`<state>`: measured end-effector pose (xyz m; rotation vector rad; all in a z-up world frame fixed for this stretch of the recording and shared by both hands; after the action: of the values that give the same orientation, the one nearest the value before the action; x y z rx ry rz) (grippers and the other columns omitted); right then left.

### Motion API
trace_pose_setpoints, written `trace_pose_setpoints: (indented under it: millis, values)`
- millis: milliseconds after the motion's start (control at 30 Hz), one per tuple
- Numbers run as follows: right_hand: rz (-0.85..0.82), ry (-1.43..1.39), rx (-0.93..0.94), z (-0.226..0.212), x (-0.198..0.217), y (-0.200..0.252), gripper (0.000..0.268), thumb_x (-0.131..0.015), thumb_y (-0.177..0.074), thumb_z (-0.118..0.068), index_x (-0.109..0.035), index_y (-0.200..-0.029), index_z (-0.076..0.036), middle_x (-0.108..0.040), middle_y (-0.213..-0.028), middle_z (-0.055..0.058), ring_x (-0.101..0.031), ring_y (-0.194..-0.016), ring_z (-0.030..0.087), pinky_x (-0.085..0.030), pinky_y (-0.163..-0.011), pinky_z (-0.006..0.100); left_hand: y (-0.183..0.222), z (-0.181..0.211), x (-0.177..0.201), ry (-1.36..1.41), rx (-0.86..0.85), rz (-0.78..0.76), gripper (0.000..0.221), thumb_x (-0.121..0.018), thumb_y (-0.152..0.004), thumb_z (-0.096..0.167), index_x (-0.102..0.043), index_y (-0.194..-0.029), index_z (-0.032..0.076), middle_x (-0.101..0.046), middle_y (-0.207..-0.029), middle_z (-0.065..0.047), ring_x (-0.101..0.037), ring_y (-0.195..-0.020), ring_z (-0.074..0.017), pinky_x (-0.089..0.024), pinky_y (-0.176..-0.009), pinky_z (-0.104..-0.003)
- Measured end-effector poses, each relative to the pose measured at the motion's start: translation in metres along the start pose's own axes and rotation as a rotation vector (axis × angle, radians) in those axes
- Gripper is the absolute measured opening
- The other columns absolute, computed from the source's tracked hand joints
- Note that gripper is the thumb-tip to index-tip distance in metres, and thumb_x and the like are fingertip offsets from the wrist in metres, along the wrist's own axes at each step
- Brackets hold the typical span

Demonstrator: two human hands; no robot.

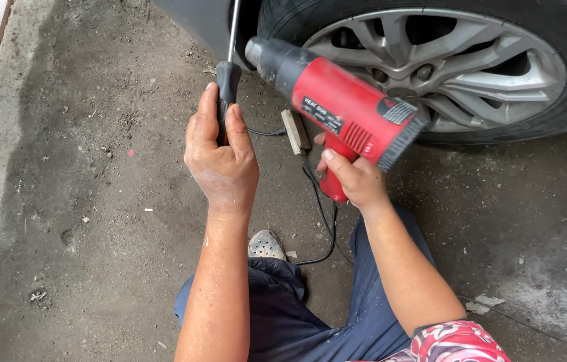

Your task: Repairing and realigning a car bumper panel using a screwdriver and a heat gun.

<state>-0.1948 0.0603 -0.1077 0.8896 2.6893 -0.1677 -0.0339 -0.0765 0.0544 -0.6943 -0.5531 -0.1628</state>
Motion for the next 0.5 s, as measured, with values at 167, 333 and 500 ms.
trace_pose_setpoints:
  millis: [167, 333, 500]
  values:
    - [0.025, -0.12, 0.039, -0.006, 0.002, 0.004, 0.04, -0.065, -0.096, -0.015, -0.056, -0.132, 0.0, -0.066, -0.12, 0.014, -0.067, -0.088, 0.018, -0.058, -0.08, 0.035, 0.0, -0.001, 0.0, 0.034, 0.024, 0.012, 0.032, -0.065, -0.108, 0.012, -0.062, -0.138, 0.002, -0.071, -0.107, -0.009, -0.073, -0.089, -0.0146, -0.06, -0.074, -0.03]
    - [0.09, -0.407, 0.188, -0.032, 0.015, 0.009, 0.055, -0.068, -0.091, -0.018, -0.05, -0.14, -0.002, -0.063, -0.118, 0.014, -0.067, -0.086, 0.022, -0.059, -0.08, 0.039, 0.0, -0.001, -0.002, 0.018, 0.024, 0.002, 0.032, -0.065, -0.108, 0.012, -0.062, -0.137, 0.002, -0.072, -0.105, -0.009, -0.073, -0.089, -0.0144, -0.06, -0.073, -0.029]
    - [0.097, -0.455, 0.243, -0.042, 0.019, 0.007, 0.06, -0.07, -0.091, -0.02, -0.047, -0.142, -0.002, -0.062, -0.114, 0.014, -0.067, -0.082, 0.022, -0.059, -0.078, 0.038, -0.001, -0.001, -0.001, 0.02, 0.028, 0.005, 0.032, -0.066, -0.107, 0.012, -0.062, -0.137, 0.002, -0.072, -0.103, -0.009, -0.073, -0.087, -0.0148, -0.059, -0.073, -0.031]
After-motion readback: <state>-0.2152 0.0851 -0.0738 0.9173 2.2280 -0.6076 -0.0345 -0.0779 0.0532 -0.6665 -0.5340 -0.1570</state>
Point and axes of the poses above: each hand's wrist, its own y-axis away from the middle knuckle, its own x-axis out of the back of the hand, z = x × y, the point moved 10 cm from there along -y, towards the middle knuckle
